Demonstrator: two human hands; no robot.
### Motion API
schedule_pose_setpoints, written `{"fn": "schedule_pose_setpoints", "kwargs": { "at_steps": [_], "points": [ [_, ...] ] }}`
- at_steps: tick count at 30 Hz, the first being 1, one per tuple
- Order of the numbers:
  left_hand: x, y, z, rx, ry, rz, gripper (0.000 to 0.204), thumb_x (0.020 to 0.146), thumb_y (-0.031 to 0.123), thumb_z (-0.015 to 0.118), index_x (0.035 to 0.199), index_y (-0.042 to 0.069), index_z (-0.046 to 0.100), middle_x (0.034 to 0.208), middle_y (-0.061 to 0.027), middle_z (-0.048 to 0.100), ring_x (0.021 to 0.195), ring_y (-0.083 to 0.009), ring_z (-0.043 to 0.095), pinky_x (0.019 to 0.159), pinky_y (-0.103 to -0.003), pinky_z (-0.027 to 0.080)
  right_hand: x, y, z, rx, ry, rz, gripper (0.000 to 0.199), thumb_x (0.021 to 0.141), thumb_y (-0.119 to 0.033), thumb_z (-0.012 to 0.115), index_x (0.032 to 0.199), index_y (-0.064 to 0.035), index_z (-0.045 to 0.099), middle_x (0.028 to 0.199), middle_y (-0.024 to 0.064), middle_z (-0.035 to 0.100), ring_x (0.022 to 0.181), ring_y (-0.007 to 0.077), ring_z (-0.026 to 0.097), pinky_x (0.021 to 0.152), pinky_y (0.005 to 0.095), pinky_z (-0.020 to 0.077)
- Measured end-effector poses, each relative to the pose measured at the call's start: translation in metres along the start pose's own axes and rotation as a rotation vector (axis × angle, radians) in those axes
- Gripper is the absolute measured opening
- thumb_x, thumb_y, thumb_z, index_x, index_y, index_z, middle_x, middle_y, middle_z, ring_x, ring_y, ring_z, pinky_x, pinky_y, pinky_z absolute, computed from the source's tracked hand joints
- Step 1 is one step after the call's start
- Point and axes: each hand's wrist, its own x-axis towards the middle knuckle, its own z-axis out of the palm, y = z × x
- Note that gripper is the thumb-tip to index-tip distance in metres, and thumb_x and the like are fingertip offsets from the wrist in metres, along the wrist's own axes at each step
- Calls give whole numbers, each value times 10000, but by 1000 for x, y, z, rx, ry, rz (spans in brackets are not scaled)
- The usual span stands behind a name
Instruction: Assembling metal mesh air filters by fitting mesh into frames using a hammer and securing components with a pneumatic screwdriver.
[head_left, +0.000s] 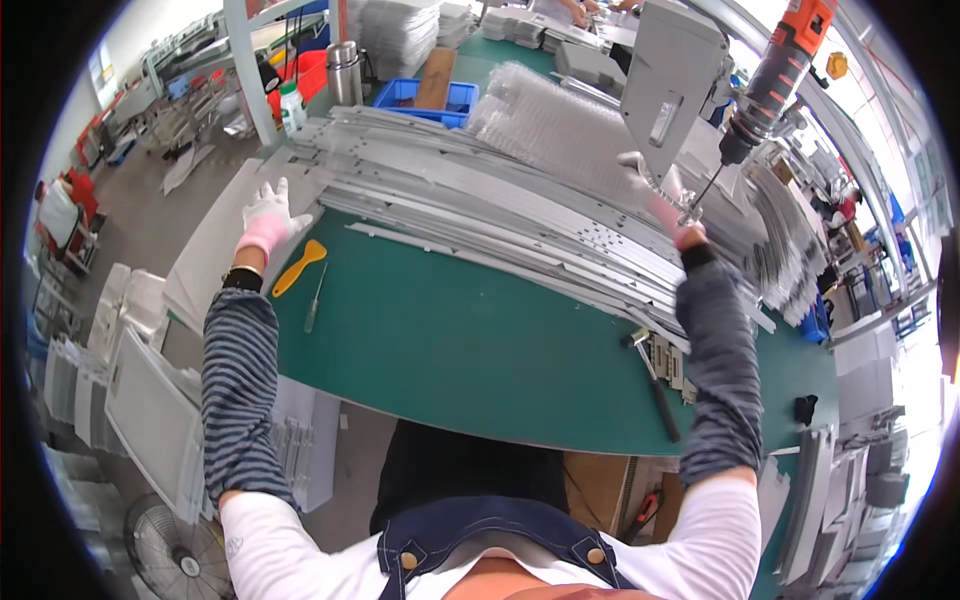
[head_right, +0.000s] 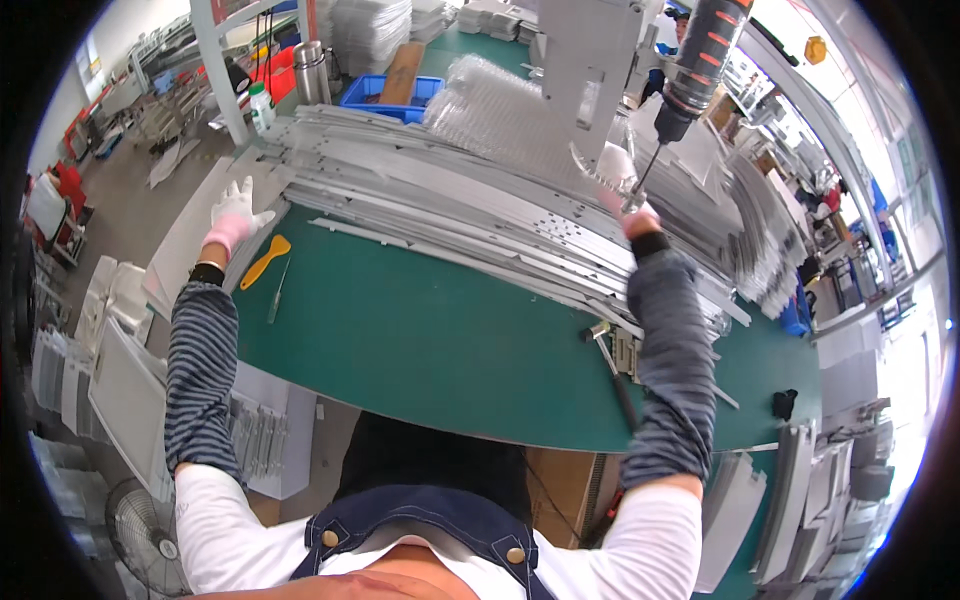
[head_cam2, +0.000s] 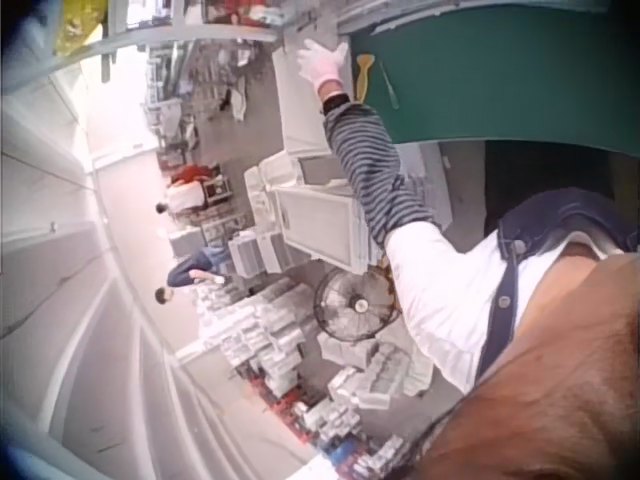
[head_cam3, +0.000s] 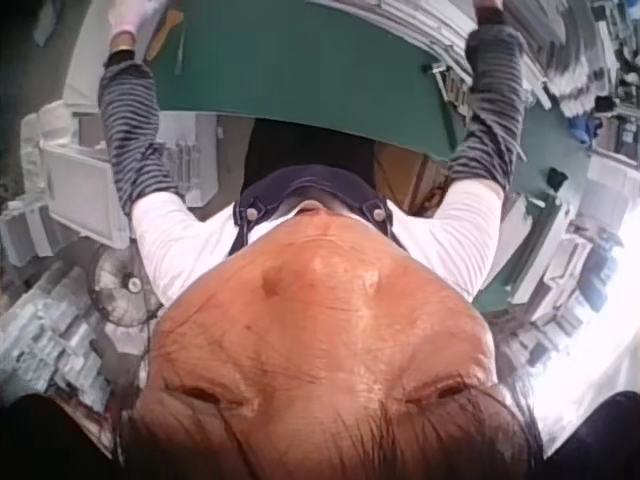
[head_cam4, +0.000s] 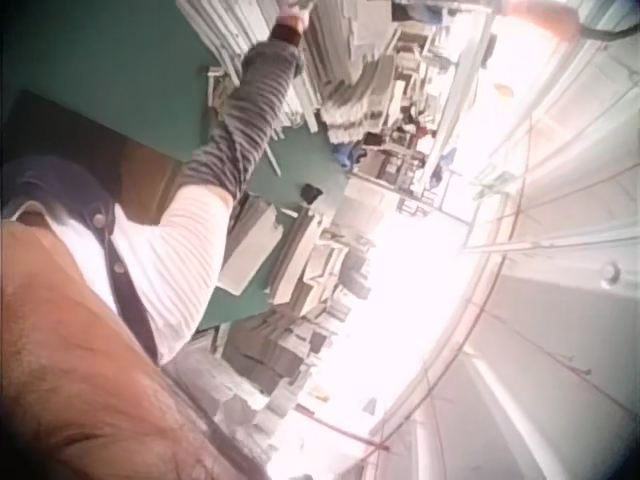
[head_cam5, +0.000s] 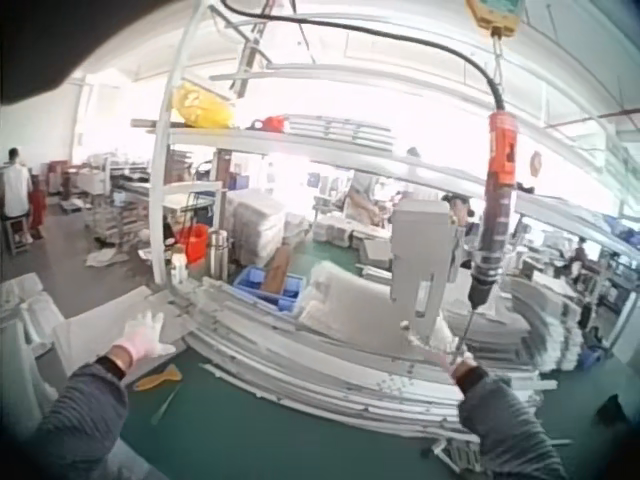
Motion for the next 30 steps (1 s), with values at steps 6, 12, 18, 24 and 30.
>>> {"fn": "schedule_pose_setpoints", "kwargs": {
  "at_steps": [6,12,18,24,30],
  "points": [
    [7,-63,7,101,-166,-24,1060,769,632,649,1514,43,180,1563,-219,174,1453,-350,180,1135,-511,252,109,-207,101,44,-189,157,857,667,-392,777,1410,-134,437,1448,249,363,1357,404,325,1115,442,307],
    [21,-48,4,85,-81,14,841,847,473,616,1464,1,293,1461,-204,379,1353,-349,377,1086,-448,348,117,-194,69,-51,-271,47,762,715,-411,747,1358,-88,495,1390,250,450,1315,387,403,1090,436,341],
    [38,-56,1,22,78,182,673,842,263,554,1448,59,346,1360,-164,492,1265,-312,473,1043,-427,395,108,-164,82,211,-8,-47,339,860,-142,584,1176,-21,616,1164,205,623,1075,336,604,883,391,498],
    [28,-84,-44,-170,202,282,640,787,216,565,1397,87,416,1276,-203,519,1207,-346,497,1027,-414,404,128,-181,79,-34,52,79,225,841,-119,570,1045,-64,648,853,164,649,759,364,638,727,450,519],
    [6,-137,-109,-595,908,271,566,824,87,566,1372,9,451,1373,-173,496,1294,-267,457,1121,-362,309,144,-174,-6,-334,781,71,446,808,2,566,1236,-115,615,1197,150,627,1054,286,626,883,355,507]
  ]
}}
